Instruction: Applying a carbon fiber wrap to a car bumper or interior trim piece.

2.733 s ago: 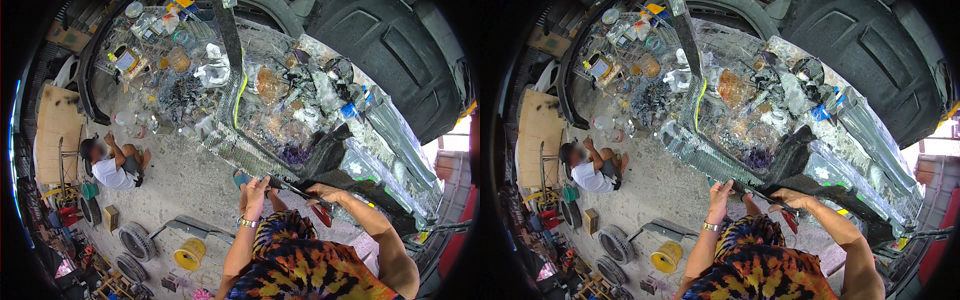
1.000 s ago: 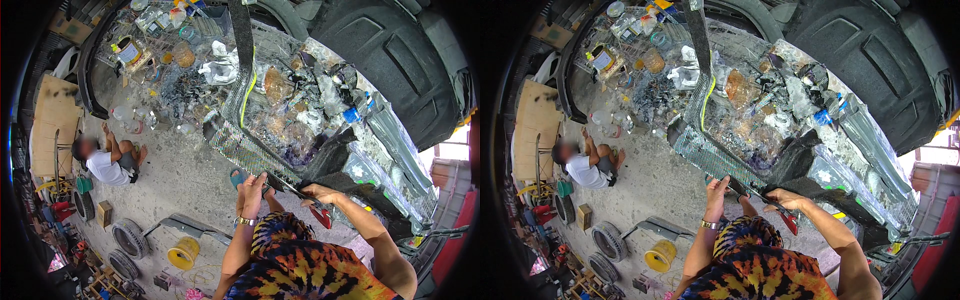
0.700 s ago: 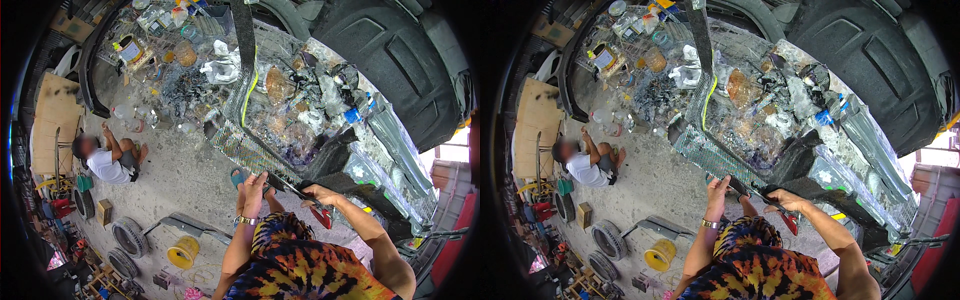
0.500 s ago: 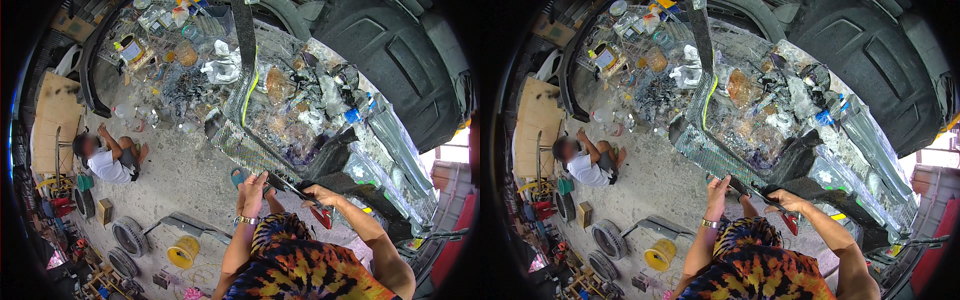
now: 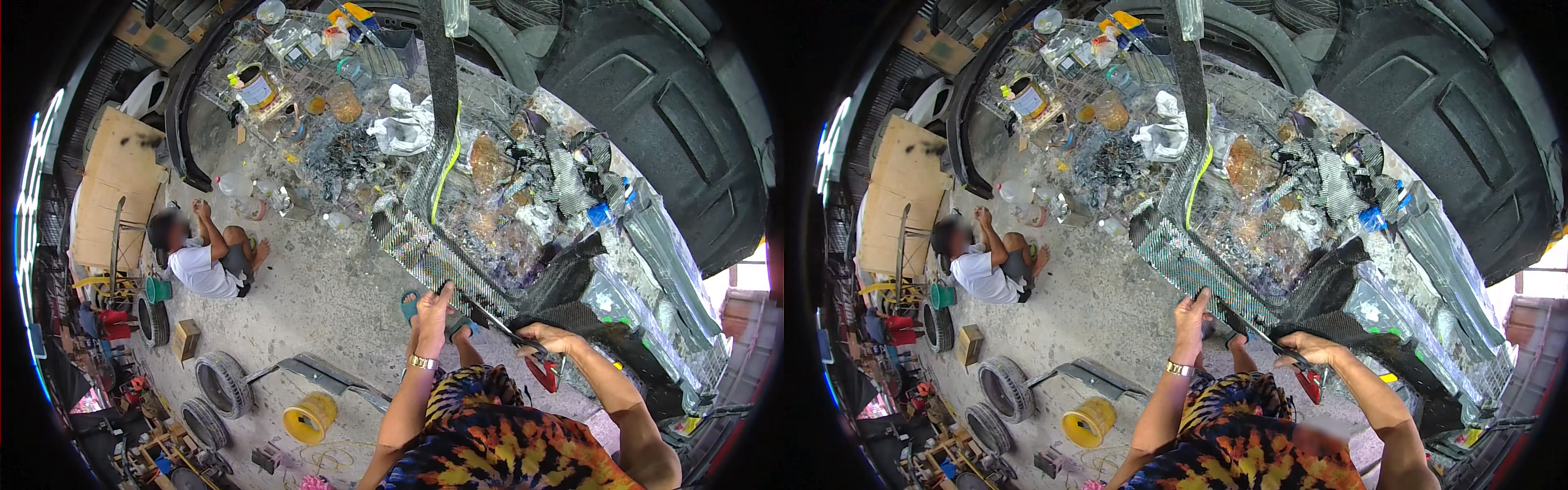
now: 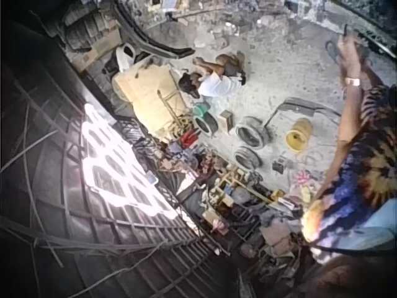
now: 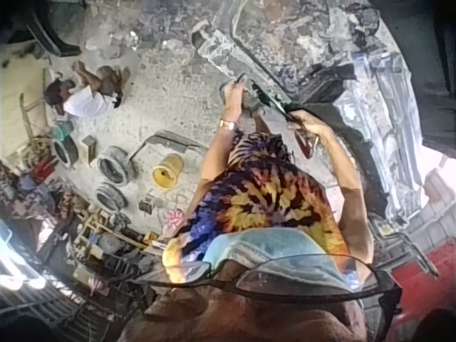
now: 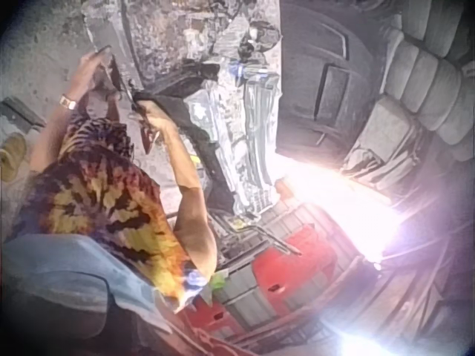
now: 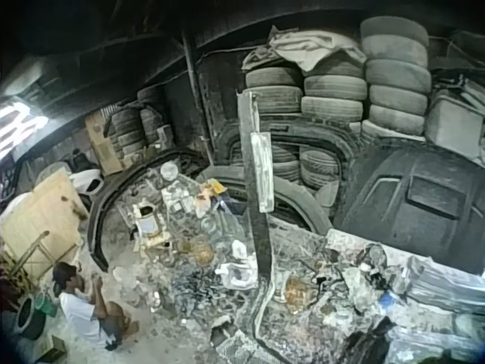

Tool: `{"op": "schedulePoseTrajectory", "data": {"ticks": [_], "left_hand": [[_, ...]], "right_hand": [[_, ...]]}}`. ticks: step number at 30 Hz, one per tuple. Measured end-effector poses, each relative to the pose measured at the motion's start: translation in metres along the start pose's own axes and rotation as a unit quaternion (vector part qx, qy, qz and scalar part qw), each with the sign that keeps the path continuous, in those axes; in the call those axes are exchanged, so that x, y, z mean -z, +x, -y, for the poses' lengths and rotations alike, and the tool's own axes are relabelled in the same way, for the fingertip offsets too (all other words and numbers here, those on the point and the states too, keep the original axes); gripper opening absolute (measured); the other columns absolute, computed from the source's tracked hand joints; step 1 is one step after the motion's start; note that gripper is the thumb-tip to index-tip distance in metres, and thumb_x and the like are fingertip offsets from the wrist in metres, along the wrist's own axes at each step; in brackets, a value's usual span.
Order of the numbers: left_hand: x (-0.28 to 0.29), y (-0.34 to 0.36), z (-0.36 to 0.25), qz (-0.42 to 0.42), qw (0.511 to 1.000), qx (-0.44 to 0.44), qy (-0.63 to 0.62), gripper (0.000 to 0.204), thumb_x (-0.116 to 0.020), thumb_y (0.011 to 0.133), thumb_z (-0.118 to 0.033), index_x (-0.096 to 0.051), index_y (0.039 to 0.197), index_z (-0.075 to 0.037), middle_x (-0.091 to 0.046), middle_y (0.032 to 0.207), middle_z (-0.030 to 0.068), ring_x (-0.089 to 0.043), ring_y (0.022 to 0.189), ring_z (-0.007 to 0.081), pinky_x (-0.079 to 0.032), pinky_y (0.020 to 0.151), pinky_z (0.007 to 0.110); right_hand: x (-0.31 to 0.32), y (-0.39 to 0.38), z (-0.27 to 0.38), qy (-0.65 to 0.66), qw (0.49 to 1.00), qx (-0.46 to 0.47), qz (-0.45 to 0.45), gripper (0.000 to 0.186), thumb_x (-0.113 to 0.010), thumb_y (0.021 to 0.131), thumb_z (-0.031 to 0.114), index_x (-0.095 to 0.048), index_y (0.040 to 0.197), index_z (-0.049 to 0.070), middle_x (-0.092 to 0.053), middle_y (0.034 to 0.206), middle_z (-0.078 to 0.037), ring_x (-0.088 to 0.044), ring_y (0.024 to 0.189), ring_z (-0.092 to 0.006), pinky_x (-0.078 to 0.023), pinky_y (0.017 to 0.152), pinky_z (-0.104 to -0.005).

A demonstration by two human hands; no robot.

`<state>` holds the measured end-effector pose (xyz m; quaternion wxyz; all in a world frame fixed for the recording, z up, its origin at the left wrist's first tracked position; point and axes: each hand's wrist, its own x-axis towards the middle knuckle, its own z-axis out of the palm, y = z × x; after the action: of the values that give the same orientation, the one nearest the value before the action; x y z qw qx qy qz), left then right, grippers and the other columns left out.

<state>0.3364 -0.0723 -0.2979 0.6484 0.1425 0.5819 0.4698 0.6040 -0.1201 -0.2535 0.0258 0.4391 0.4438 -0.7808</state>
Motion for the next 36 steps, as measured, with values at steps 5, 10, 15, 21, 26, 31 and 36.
{"op": "schedulePoseTrajectory", "data": {"ticks": [5,10,15,21,26,31,36], "left_hand": [[-0.004,0.006,-0.009,-0.027,0.999,-0.015,0.04,0.031,-0.078,0.079,-0.026,-0.054,0.063,-0.015,-0.049,0.057,-0.0074,-0.043,0.046,0.0027,-0.036,0.043,0.019],[0.001,0.007,-0.009,-0.01,1.0,-0.01,0.023,0.023,-0.077,0.08,-0.025,-0.06,0.071,-0.013,-0.056,0.065,-0.0068,-0.048,0.053,0.0019,-0.039,0.047,0.018],[0.001,0.001,-0.015,0.027,1.0,-0.009,0.012,0.015,-0.074,0.083,-0.021,-0.064,0.082,-0.01,-0.061,0.072,-0.0054,-0.052,0.06,0.0019,-0.042,0.053,0.018],[0.012,0.005,-0.003,0.049,0.999,-0.008,0.017,0.013,-0.072,0.084,-0.02,-0.065,0.085,-0.009,-0.063,0.075,-0.0052,-0.053,0.062,0.0019,-0.043,0.056,0.019],[0.01,0.004,-0.005,0.043,0.999,-0.006,0.023,0.013,-0.071,0.085,-0.021,-0.065,0.085,-0.009,-0.063,0.074,-0.0052,-0.053,0.061,0.002,-0.042,0.056,0.019],[0.012,0.007,-0.003,0.042,0.999,-0.008,0.028,0.014,-0.072,0.085,-0.021,-0.065,0.083,-0.008,-0.062,0.072,-0.0051,-0.052,0.06,0.0023,-0.042,0.055,0.019],[0.012,0.007,-0.004,0.035,0.998,-0.001,0.047,0.014,-0.072,0.085,-0.02,-0.065,0.082,-0.008,-0.062,0.071,-0.0046,-0.051,0.059,0.0026,-0.042,0.055,0.019]], "right_hand": [[0.001,0.003,0.001,0.016,0.999,0.03,0.002,0.036,-0.073,0.082,0.036,-0.054,0.081,0.005,-0.051,0.064,0.002,-0.051,0.058,-0.0073,-0.042,0.053,-0.0255],[0.002,0.008,0.007,0.03,0.999,0.015,-0.003,0.032,-0.075,0.081,0.033,-0.057,0.08,0.006,-0.053,0.066,0.002,-0.054,0.061,-0.007,-0.042,0.054,-0.0251],[-0.001,0.014,0.013,0.042,0.999,0.02,-0.012,0.03,-0.075,0.082,0.029,-0.056,0.081,0.006,-0.053,0.065,0.002,-0.054,0.058,-0.0069,-0.043,0.053,-0.0245],[-0.005,0.021,0.03,0.047,0.998,0.034,-0.024,0.03,-0.075,0.081,0.027,-0.055,0.08,0.006,-0.052,0.063,0.002,-0.054,0.056,-0.0073,-0.044,0.05,-0.0252],[-0.009,0.018,0.037,0.059,0.997,0.026,-0.043,0.03,-0.075,0.081,0.025,-0.053,0.076,0.006,-0.051,0.059,0.002,-0.053,0.051,-0.0077,-0.043,0.047,-0.0254],[-0.008,0.023,0.027,0.057,0.995,0.068,-0.044,0.028,-0.075,0.082,0.019,-0.051,0.073,0.006,-0.051,0.059,0.002,-0.052,0.05,-0.0065,-0.044,0.045,-0.0248],[-0.009,0.022,0.026,0.043,0.995,0.072,-0.051,0.029,-0.074,0.083,0.018,-0.05,0.072,0.006,-0.05,0.059,0.002,-0.052,0.049,-0.0058,-0.044,0.044,-0.0246]]}}
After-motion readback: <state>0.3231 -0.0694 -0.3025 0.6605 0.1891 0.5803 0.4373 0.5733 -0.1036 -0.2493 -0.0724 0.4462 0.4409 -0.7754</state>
